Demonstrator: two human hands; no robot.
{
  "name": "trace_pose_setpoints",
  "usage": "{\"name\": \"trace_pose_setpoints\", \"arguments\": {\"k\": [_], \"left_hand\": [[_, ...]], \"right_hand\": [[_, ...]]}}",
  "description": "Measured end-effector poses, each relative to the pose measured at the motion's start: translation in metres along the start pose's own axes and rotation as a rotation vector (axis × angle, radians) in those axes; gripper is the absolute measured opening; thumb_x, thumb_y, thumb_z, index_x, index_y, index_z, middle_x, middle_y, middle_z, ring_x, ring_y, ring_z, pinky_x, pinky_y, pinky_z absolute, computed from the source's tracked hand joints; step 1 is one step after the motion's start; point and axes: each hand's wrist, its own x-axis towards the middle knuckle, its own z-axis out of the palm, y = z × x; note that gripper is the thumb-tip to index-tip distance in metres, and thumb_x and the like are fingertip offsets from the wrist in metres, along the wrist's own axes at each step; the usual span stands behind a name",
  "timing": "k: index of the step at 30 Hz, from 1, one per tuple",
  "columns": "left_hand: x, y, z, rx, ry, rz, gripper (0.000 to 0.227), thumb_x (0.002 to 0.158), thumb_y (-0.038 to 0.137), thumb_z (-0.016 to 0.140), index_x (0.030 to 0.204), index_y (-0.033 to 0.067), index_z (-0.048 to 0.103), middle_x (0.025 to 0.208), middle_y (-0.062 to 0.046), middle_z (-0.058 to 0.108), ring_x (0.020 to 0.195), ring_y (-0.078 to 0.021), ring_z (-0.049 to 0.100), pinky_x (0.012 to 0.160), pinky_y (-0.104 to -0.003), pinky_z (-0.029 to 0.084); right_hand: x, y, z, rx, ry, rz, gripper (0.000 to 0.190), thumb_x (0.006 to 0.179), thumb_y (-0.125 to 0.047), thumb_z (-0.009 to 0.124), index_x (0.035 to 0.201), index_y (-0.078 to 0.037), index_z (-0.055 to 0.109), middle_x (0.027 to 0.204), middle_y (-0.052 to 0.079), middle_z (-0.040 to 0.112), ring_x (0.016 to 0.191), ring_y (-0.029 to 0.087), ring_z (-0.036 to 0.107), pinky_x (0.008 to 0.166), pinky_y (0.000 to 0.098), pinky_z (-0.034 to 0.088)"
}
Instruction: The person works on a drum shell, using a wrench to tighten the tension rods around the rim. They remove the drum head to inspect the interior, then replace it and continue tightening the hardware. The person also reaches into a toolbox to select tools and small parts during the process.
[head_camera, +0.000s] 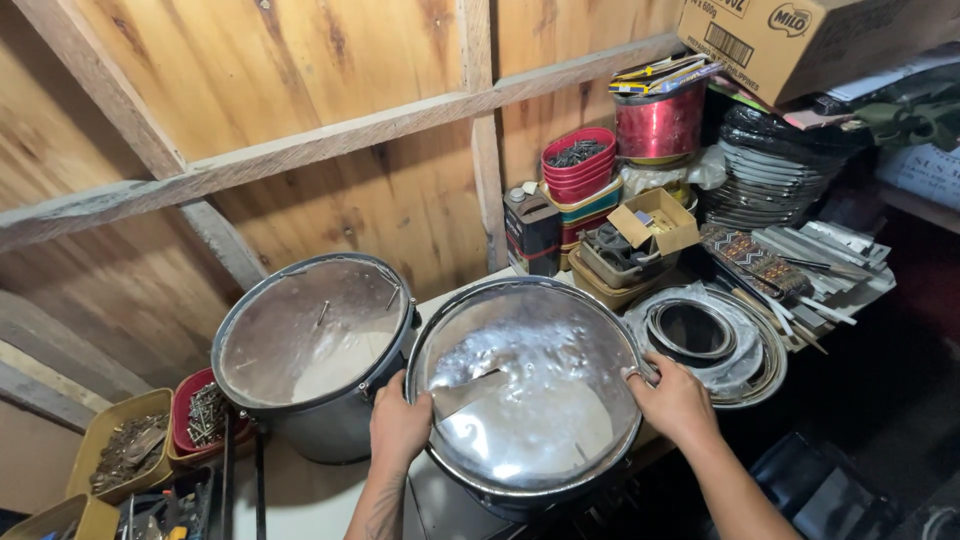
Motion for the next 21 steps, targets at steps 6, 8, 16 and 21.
{"name": "trace_pose_setpoints", "arguments": {"k": [6,8,16,21], "left_hand": [[-0.017,0.004,-0.009,-0.062,-0.023,-0.025,0.074,0.083,0.047,0.055,0.151,0.0194,0.048,0.144,-0.014,0.058,0.134,-0.0331,0.055,0.112,-0.044,0.042],[-0.021,0.006,-0.013,-0.07,-0.038,-0.042,0.074,0.084,0.049,0.055,0.151,0.0205,0.047,0.147,-0.013,0.056,0.135,-0.0327,0.054,0.113,-0.044,0.042],[0.069,-0.032,-0.021,0.115,0.314,0.285,0.05,0.089,0.038,0.059,0.129,0.0094,0.069,0.128,-0.018,0.067,0.123,-0.035,0.061,0.108,-0.044,0.044],[0.136,-0.038,-0.054,0.269,0.313,0.232,0.05,0.085,0.029,0.053,0.128,0.0086,0.068,0.127,-0.026,0.064,0.119,-0.0455,0.06,0.108,-0.051,0.045]], "right_hand": [[-0.004,0.013,0.007,0.081,-0.007,0.025,0.065,0.084,-0.053,0.064,0.14,-0.02,0.064,0.127,0.009,0.075,0.123,0.035,0.066,0.106,0.0431,0.048],[-0.005,0.018,0.012,0.082,-0.008,0.015,0.065,0.084,-0.054,0.063,0.14,-0.02,0.065,0.128,0.01,0.074,0.123,0.034,0.067,0.105,0.0425,0.049],[-0.001,0.08,0.035,0.307,0.142,-0.09,0.047,0.094,-0.037,0.062,0.132,-0.012,0.071,0.136,0.009,0.071,0.128,0.025,0.063,0.111,0.0372,0.043],[-0.022,0.129,0.048,0.262,0.222,0.02,0.042,0.093,-0.042,0.065,0.129,-0.022,0.076,0.13,0.008,0.075,0.123,0.027,0.066,0.105,0.0381,0.046]]}}
